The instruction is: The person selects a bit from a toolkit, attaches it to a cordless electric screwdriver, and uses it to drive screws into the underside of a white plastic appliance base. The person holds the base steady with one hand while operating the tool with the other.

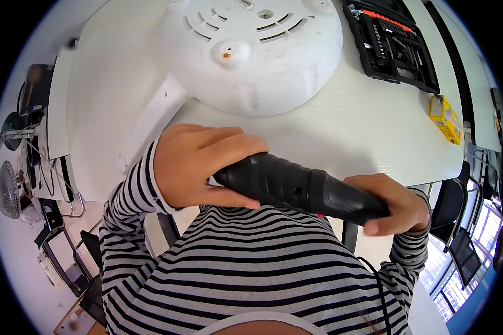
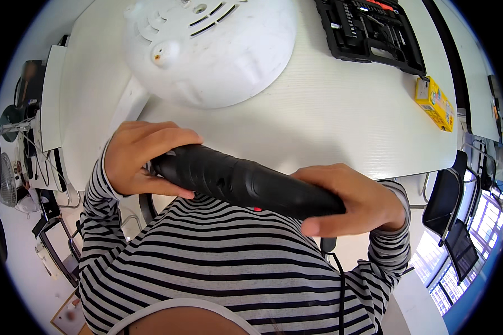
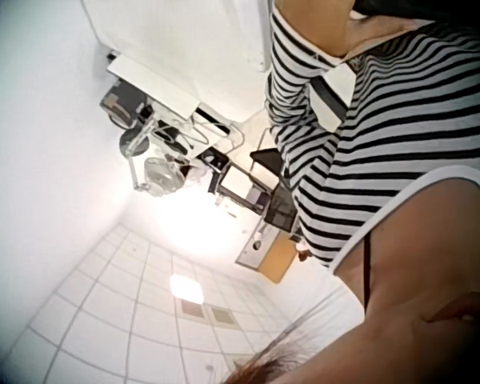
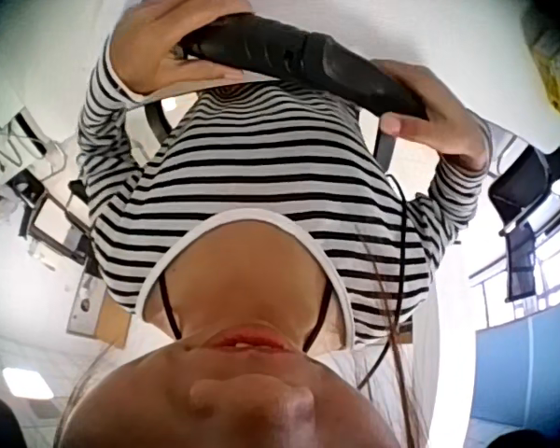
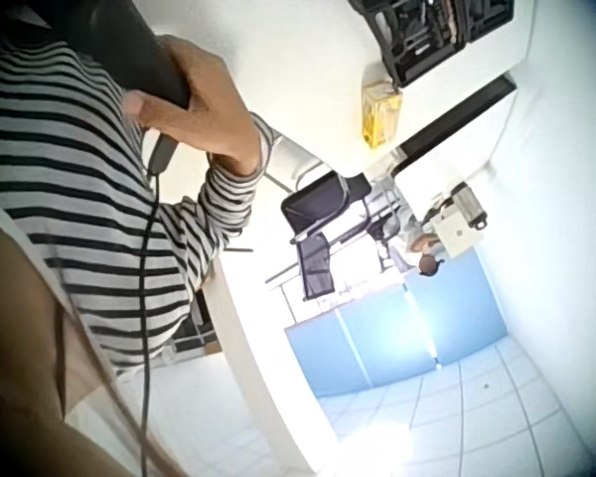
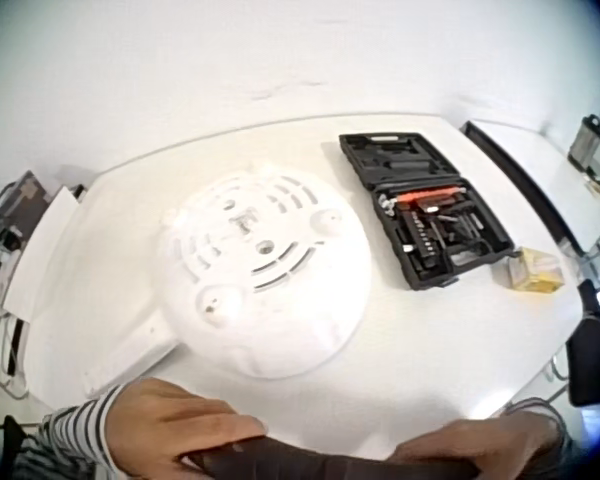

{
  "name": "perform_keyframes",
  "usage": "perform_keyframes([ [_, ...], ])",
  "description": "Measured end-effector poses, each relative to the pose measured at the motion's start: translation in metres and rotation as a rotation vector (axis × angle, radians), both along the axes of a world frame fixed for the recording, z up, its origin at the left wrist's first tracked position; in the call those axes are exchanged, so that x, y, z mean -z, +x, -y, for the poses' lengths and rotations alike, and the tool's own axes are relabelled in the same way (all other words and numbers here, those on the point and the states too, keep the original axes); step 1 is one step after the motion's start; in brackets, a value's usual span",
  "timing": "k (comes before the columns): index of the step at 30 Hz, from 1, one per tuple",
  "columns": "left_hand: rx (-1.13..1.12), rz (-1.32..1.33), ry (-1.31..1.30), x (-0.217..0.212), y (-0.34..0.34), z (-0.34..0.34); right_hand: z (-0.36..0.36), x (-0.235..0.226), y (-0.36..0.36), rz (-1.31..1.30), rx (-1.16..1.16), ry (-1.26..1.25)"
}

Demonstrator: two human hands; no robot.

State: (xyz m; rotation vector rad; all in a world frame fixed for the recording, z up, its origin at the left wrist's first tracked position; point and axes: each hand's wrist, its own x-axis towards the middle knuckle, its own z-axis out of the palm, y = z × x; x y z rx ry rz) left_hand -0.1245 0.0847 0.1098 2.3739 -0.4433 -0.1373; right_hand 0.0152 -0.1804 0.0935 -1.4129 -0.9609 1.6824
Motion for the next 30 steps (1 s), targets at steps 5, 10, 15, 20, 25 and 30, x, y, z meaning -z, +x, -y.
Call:
perform_keyframes([
  [5,0.188,0.239,0.126,-0.013,0.018,0.001,-0.021,-0.006,-0.011,-0.163,-0.145,-0.158],
  [10,0.190,0.296,0.227,-0.012,0.026,0.003,-0.009,0.015,-0.033,-0.586,0.186,-0.196],
  [15,0.018,0.397,0.293,-0.015,0.021,0.009,-0.002,0.014,-0.042,-0.681,0.310,-0.089],
  [20,-0.130,0.619,0.122,-0.006,0.009,0.002,0.009,0.017,-0.049,-0.873,0.414,-0.008],
  [25,-0.421,0.679,-0.110,0.015,-0.007,0.027,0.017,0.016,-0.049,-0.737,0.446,0.103],
  [30,-0.388,0.596,-0.243,0.037,-0.013,0.035,0.021,0.006,-0.051,-0.522,0.516,0.065],
])
